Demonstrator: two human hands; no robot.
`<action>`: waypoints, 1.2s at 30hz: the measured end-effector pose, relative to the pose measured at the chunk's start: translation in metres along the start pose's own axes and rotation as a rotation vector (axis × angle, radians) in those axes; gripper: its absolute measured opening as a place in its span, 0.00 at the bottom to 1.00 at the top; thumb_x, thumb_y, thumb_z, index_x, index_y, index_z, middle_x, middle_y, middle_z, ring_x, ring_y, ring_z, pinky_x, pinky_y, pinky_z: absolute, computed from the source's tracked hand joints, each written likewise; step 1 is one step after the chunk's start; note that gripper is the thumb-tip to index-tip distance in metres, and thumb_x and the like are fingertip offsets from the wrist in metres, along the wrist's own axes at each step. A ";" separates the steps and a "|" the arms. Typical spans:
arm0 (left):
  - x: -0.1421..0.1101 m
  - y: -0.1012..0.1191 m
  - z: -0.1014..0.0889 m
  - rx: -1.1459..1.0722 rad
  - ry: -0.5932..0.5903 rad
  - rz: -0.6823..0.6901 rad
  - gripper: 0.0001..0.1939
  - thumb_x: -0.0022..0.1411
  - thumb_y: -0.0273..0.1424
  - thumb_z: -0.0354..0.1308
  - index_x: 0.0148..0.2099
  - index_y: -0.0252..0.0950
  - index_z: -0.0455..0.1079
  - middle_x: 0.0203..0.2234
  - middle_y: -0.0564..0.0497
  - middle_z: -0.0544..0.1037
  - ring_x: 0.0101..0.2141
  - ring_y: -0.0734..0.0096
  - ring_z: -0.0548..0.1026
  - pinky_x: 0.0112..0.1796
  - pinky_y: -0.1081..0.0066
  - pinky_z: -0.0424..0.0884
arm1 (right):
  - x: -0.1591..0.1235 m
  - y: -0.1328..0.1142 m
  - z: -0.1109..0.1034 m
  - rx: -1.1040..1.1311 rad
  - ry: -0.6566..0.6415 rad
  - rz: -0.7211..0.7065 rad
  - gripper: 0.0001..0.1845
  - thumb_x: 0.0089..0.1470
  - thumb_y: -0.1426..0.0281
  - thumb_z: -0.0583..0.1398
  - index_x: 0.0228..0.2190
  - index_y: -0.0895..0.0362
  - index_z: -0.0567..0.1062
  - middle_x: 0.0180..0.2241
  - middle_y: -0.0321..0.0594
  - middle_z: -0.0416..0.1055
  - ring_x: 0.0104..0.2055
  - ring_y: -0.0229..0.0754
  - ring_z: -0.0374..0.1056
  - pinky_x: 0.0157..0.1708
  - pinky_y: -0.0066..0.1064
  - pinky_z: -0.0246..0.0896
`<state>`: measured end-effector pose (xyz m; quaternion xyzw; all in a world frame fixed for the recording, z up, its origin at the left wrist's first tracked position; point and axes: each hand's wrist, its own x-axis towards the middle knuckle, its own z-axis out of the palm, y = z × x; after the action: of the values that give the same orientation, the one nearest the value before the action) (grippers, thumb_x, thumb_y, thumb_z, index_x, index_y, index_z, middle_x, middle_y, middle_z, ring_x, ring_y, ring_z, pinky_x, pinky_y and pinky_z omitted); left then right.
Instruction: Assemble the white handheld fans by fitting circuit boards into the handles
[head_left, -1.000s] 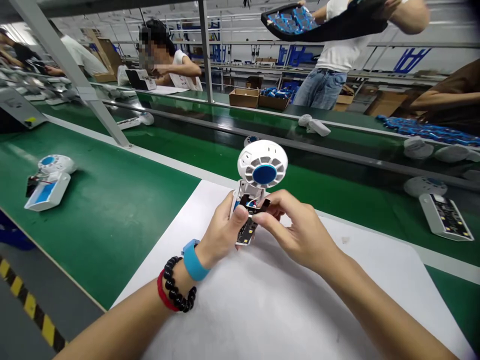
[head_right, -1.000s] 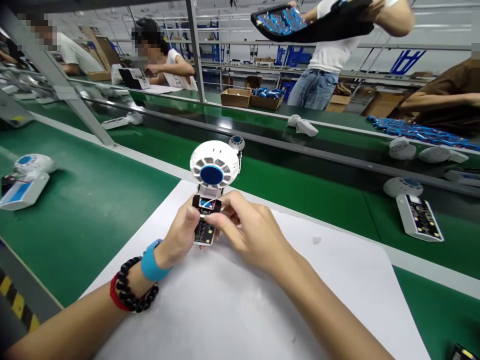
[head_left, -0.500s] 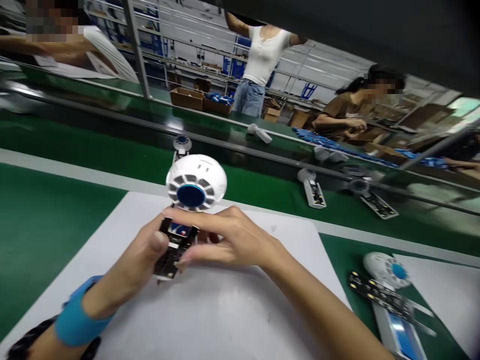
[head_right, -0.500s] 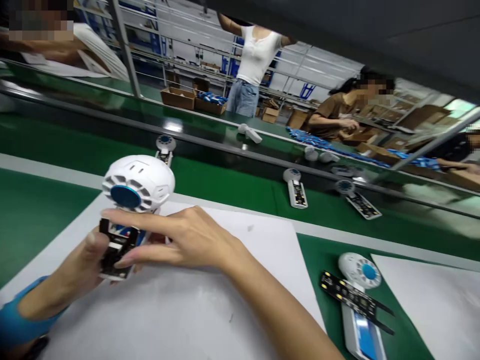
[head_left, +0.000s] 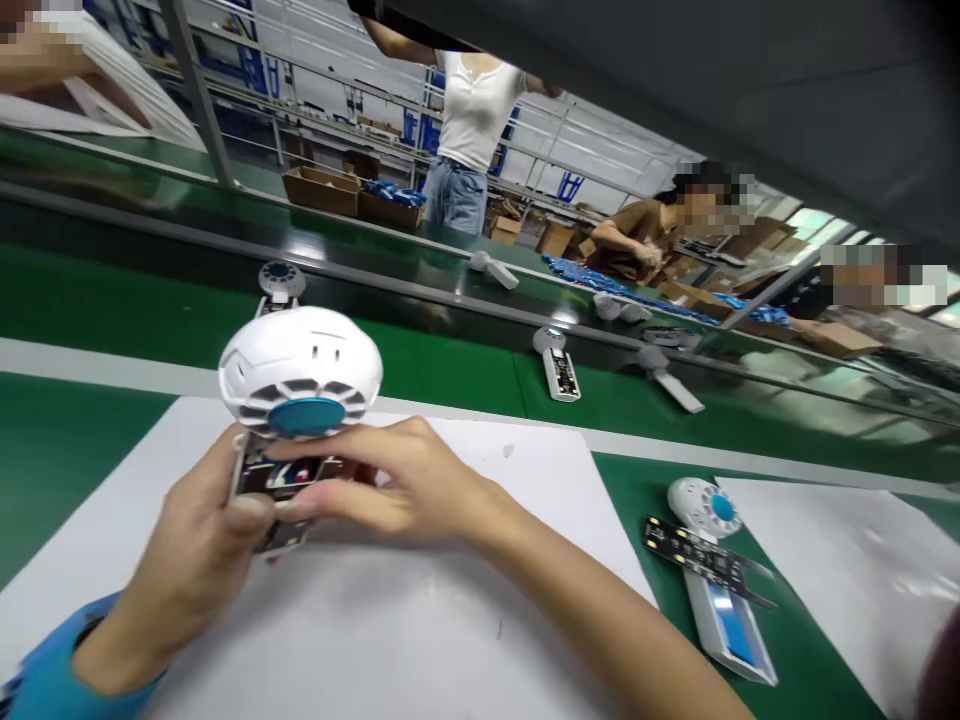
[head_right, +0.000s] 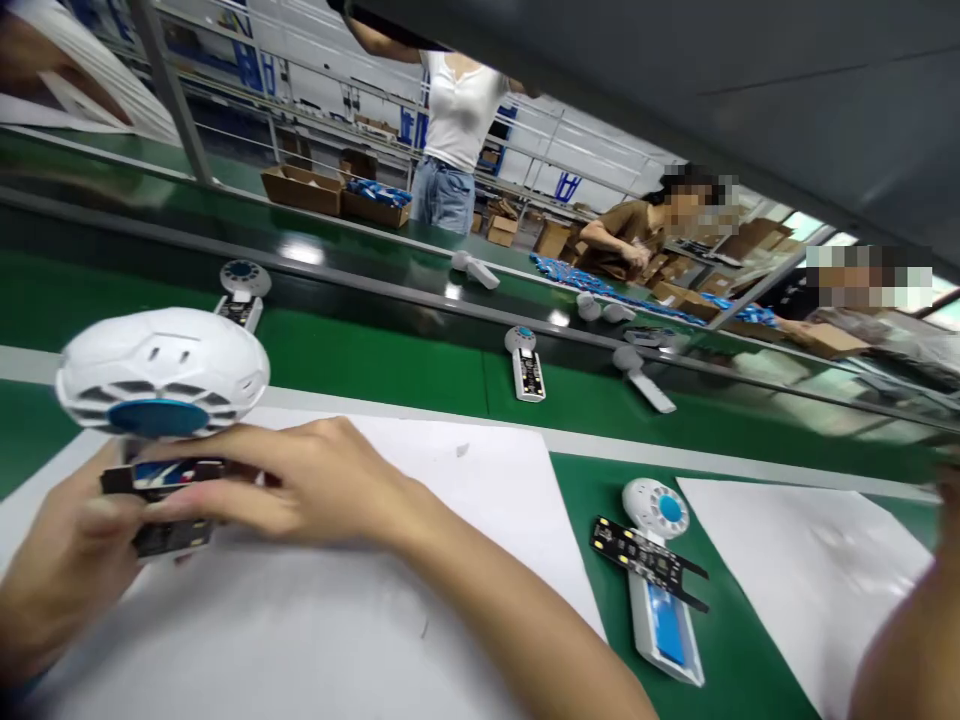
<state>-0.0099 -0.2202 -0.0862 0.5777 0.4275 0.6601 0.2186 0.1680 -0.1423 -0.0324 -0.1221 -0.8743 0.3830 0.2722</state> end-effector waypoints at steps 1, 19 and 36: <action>0.000 0.002 0.001 0.030 0.023 0.035 0.24 0.62 0.51 0.61 0.50 0.39 0.78 0.34 0.46 0.82 0.28 0.59 0.80 0.22 0.71 0.76 | -0.001 0.001 0.001 0.014 0.025 -0.042 0.12 0.66 0.65 0.62 0.49 0.50 0.79 0.47 0.32 0.80 0.44 0.36 0.77 0.49 0.23 0.67; -0.005 0.017 0.003 -0.008 -0.046 -0.013 0.33 0.67 0.56 0.51 0.60 0.35 0.69 0.39 0.41 0.81 0.37 0.55 0.80 0.38 0.61 0.78 | 0.003 -0.003 0.027 0.046 0.390 -0.214 0.06 0.61 0.68 0.66 0.39 0.53 0.75 0.33 0.37 0.75 0.33 0.41 0.72 0.33 0.30 0.68; -0.002 0.022 0.006 -0.112 -0.144 -0.091 0.34 0.64 0.59 0.54 0.60 0.38 0.64 0.48 0.40 0.79 0.48 0.48 0.80 0.41 0.59 0.80 | 0.000 0.002 0.009 0.041 0.113 -0.226 0.14 0.65 0.61 0.64 0.46 0.56 0.81 0.29 0.39 0.78 0.23 0.36 0.68 0.25 0.25 0.65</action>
<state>0.0011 -0.2318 -0.0701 0.5904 0.3991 0.6290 0.3105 0.1624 -0.1462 -0.0391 -0.0385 -0.8577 0.3599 0.3651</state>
